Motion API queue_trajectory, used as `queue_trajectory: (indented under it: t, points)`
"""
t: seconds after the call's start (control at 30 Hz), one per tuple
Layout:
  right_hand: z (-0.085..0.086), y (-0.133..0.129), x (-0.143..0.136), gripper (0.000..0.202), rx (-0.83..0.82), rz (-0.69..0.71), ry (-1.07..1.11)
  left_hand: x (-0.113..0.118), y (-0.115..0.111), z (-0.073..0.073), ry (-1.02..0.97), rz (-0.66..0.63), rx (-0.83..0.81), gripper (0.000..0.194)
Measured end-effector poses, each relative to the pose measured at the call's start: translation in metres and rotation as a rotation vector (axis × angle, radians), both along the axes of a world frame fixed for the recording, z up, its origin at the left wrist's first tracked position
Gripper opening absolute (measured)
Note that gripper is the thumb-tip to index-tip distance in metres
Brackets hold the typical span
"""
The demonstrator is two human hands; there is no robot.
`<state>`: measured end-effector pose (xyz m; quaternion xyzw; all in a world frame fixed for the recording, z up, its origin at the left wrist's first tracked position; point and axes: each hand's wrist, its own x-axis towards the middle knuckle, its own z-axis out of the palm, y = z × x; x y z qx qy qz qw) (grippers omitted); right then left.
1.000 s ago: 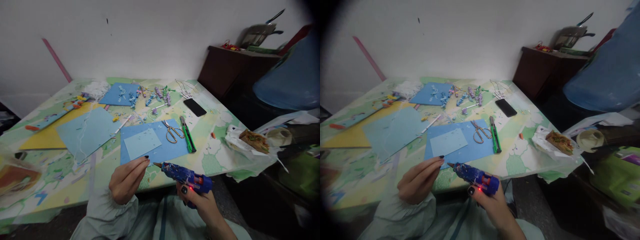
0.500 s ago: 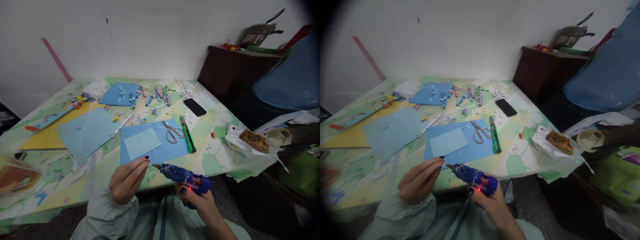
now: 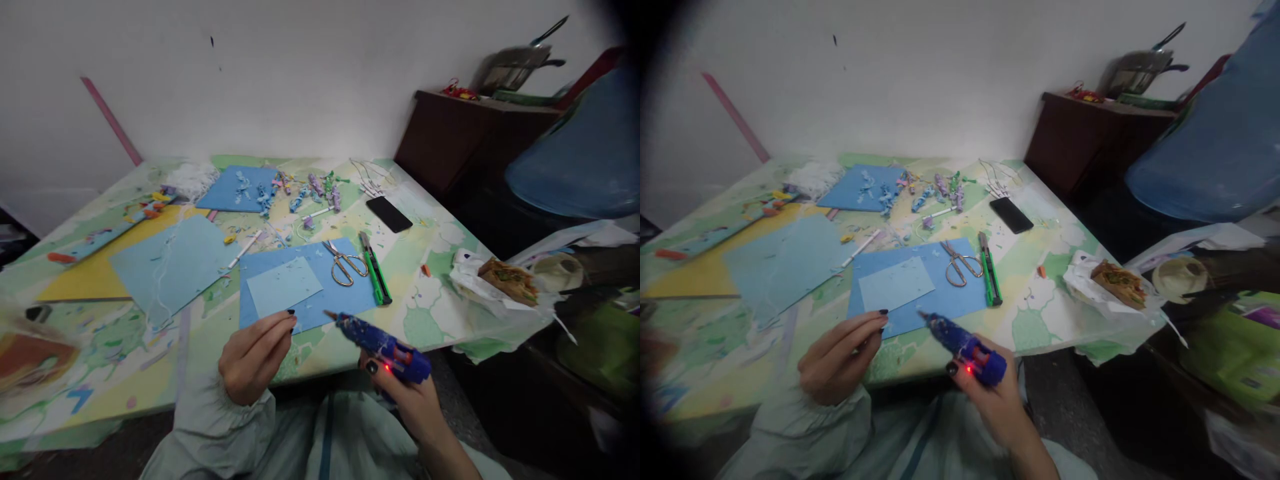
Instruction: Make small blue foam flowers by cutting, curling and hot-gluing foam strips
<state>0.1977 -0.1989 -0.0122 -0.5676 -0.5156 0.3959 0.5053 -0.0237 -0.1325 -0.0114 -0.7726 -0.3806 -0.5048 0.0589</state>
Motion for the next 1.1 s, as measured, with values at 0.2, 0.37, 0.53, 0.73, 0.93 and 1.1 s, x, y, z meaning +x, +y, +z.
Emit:
queue_trajectory:
  t: [0.2,0.37,0.53,0.73,0.93,1.1]
  points:
    - [-0.005,0.045,0.057,0.021,0.004,-0.234,-0.940,0.005,0.021,0.007,-0.089,-0.092,-0.370,0.011]
    - [-0.026,0.080,0.097,0.027,-0.163,-0.326,-1.177,0.005,0.049,0.007,-0.036,-0.060,-0.794,0.014]
    - [-0.020,0.081,0.098,0.046,-0.166,-0.395,-1.181,0.005,0.067,0.006,-0.041,-0.118,-1.140,0.018]
    - [0.010,0.066,0.036,0.018,0.236,-0.181,-0.885,0.010,0.071,0.007,-0.022,-0.164,-1.199,0.022]
    - [0.001,0.076,-0.025,0.008,0.339,0.233,-0.620,0.017,0.064,0.011,0.135,-0.133,-1.065,0.019]
    - [-0.014,0.087,-0.040,0.006,0.349,0.281,-0.636,0.017,0.062,0.012,0.239,-0.118,-1.020,0.019]
